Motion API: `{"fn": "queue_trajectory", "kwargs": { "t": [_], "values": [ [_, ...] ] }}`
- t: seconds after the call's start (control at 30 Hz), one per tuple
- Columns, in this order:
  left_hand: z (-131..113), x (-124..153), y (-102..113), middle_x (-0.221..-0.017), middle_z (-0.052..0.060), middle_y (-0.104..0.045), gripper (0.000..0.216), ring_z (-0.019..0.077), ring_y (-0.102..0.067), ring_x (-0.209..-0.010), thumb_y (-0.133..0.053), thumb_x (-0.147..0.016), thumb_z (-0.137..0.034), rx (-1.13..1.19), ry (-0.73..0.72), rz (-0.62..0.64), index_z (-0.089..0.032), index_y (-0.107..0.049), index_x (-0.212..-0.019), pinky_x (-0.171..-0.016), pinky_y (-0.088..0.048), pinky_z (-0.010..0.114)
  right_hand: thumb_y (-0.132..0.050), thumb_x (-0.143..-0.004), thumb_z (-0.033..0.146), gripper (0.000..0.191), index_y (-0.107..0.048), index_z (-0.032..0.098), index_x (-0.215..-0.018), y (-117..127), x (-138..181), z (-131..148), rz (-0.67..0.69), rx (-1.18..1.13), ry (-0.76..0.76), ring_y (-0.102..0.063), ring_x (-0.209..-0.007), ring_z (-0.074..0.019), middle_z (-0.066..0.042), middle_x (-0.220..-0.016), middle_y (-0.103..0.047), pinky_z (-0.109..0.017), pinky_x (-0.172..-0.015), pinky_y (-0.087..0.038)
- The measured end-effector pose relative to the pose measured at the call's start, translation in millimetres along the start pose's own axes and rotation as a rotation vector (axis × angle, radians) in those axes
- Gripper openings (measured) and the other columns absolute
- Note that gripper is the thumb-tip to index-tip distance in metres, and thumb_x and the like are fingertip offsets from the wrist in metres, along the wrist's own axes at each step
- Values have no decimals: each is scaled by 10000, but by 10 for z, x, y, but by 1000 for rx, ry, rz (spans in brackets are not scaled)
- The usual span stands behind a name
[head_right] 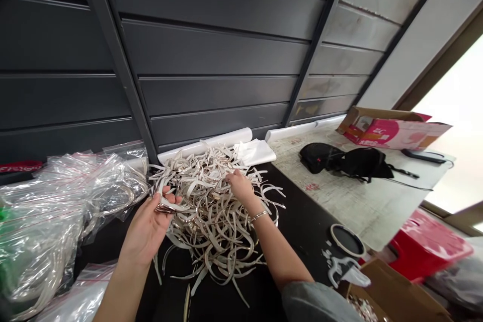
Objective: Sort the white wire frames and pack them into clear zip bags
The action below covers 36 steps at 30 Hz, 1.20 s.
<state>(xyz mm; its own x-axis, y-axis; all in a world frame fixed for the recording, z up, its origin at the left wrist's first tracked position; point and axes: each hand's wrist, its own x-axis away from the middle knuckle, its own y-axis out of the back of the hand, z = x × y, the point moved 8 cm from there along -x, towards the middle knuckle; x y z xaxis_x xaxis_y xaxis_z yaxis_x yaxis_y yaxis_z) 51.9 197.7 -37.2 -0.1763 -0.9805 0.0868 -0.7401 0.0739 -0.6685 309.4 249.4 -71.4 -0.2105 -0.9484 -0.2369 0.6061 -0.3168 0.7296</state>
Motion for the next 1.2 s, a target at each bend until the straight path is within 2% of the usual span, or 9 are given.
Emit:
{"fn": "queue_trajectory", "kwargs": {
  "t": [0.17,0.27,0.4,0.5,0.67,0.83,1.0,1.1,1.2],
  "values": [
    [-34,8,21,-666,7,-644,201,173,-652,-782,-680,-715,-303,15,-2,-10,-160,-686,-856,-766,-510,270,-538,-752,132,135,-666,173,-764,163,52,81,-6,-17,55,-498,-714,-157,-36,-771,-521,-278,-719,-379],
    [-32,-8,25,-682,9,-649,191,170,-648,-793,-664,-737,-301,10,-1,1,-160,-685,-865,-775,-502,271,-564,-768,252,100,-629,177,-776,294,139,136,7,-91,79,-473,-641,-141,-2,-685,-511,-259,-634,-378],
    [6,-19,28,-700,11,-653,196,179,-645,-818,-652,-752,-303,-16,8,13,-164,-684,-886,-784,-489,273,-555,-793,440,268,-527,188,-707,381,314,163,-6,-588,31,-331,-478,-90,55,-534,-392,-224,-476,-284],
    [28,-7,8,-713,10,-655,211,187,-643,-834,-654,-753,-318,-46,14,31,-170,-681,-901,-788,-479,279,-654,-729,451,312,-500,191,-656,335,446,194,16,-1048,-48,-332,-469,-75,65,-519,-378,-214,-482,-318],
    [15,27,-24,-697,11,-652,239,177,-633,-805,-649,-756,-361,-142,12,45,-175,-677,-904,-782,-466,283,-718,-681,438,296,-574,181,-664,269,571,258,92,-1287,-114,-487,-590,-93,16,-671,-515,-231,-586,-441],
    [-23,35,-54,-713,13,-652,244,170,-614,-789,-648,-752,-368,-201,-28,64,-181,-670,-908,-753,-450,277,-652,-737,448,261,-638,187,-743,389,496,178,-4,-1025,-20,-533,-579,-108,1,-641,-580,-244,-604,-455],
    [-31,37,-78,-713,9,-640,237,169,-600,-800,-642,-757,-364,-228,-27,66,-185,-663,-910,-749,-432,267,-475,-833,328,327,-612,180,-1091,492,347,62,-111,-289,51,-616,-883,-193,-95,-1025,-656,-317,-778,-456],
    [-40,44,-81,-725,10,-633,238,169,-595,-790,-642,-756,-363,-221,-25,76,-183,-664,-909,-754,-432,276,-436,-825,246,268,-681,162,-896,504,318,-89,-165,65,-12,-608,-815,-190,-83,-908,-678,-291,-746,-435],
    [-40,48,-59,-737,8,-627,232,163,-588,-793,-642,-759,-367,-223,-21,74,-190,-667,-907,-759,-426,272,-525,-750,210,226,-642,154,-564,353,331,-245,-75,161,-76,-579,-690,-189,-64,-639,-629,-275,-667,-409]
  ]
}}
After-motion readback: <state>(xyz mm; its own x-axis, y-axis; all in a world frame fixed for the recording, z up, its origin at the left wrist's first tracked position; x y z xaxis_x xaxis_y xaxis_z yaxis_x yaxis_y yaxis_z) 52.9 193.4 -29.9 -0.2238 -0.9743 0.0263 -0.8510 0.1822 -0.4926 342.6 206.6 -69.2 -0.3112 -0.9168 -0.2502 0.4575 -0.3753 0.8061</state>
